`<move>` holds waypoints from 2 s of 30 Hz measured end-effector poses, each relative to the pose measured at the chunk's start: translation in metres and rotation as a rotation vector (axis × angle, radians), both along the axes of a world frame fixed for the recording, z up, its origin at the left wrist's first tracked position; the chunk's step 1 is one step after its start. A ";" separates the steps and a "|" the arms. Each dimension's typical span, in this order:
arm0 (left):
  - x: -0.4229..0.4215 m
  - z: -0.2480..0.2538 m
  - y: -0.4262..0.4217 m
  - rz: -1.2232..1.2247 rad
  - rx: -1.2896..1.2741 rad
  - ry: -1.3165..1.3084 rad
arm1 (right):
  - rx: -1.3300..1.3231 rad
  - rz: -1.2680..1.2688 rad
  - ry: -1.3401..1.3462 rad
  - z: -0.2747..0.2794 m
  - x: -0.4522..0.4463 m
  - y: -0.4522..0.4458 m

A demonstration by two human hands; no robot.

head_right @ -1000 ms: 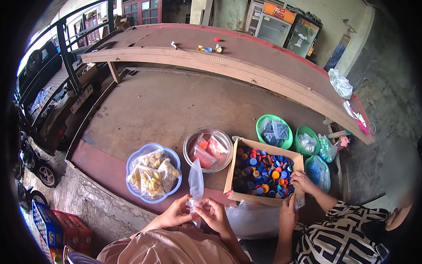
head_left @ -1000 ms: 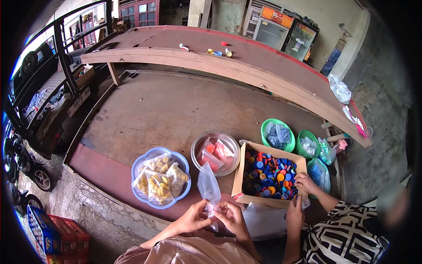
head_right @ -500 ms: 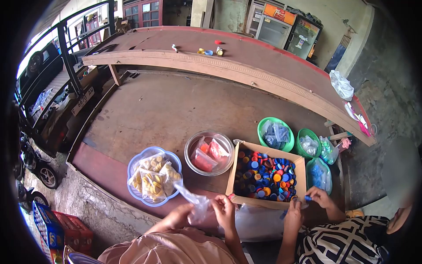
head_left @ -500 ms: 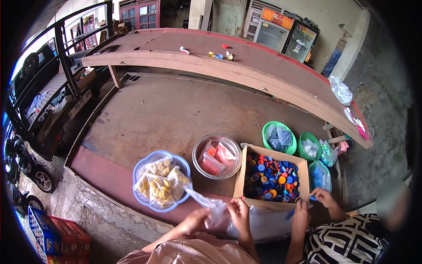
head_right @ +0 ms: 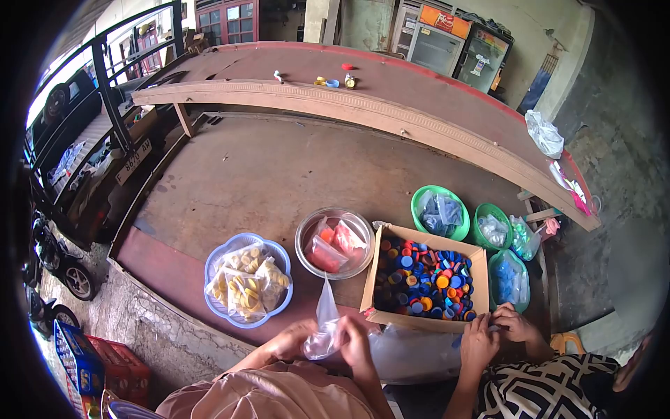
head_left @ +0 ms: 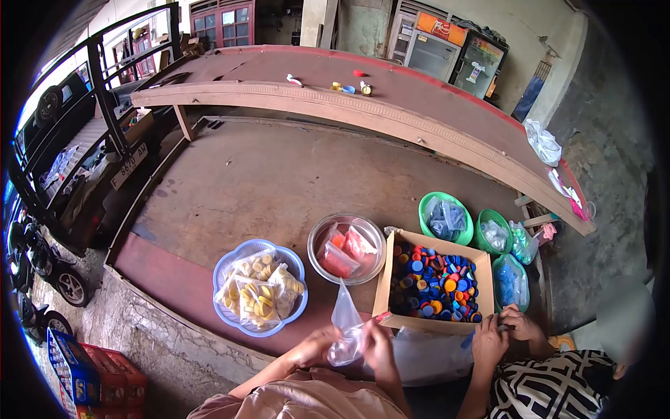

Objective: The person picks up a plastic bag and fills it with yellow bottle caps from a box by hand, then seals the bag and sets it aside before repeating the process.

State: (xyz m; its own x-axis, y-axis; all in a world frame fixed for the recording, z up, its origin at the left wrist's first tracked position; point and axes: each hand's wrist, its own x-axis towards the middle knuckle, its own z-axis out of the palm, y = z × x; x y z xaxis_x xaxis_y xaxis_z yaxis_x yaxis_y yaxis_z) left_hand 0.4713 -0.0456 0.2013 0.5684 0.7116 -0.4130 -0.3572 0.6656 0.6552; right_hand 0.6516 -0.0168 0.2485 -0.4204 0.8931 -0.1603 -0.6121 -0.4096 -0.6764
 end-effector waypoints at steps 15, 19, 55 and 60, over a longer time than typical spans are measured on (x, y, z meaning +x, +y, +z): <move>0.012 0.040 -0.008 0.184 0.008 -0.308 | -0.244 0.278 0.751 -0.025 -0.008 0.022; 0.011 0.034 0.011 0.386 0.700 0.133 | -0.396 -0.110 0.008 -0.001 -0.022 0.019; 0.028 0.046 -0.019 0.278 1.463 1.046 | 0.820 -0.400 -1.192 -0.008 -0.015 -0.020; 0.022 0.038 -0.009 0.176 1.440 0.879 | 0.840 0.000 -1.111 0.016 -0.007 -0.028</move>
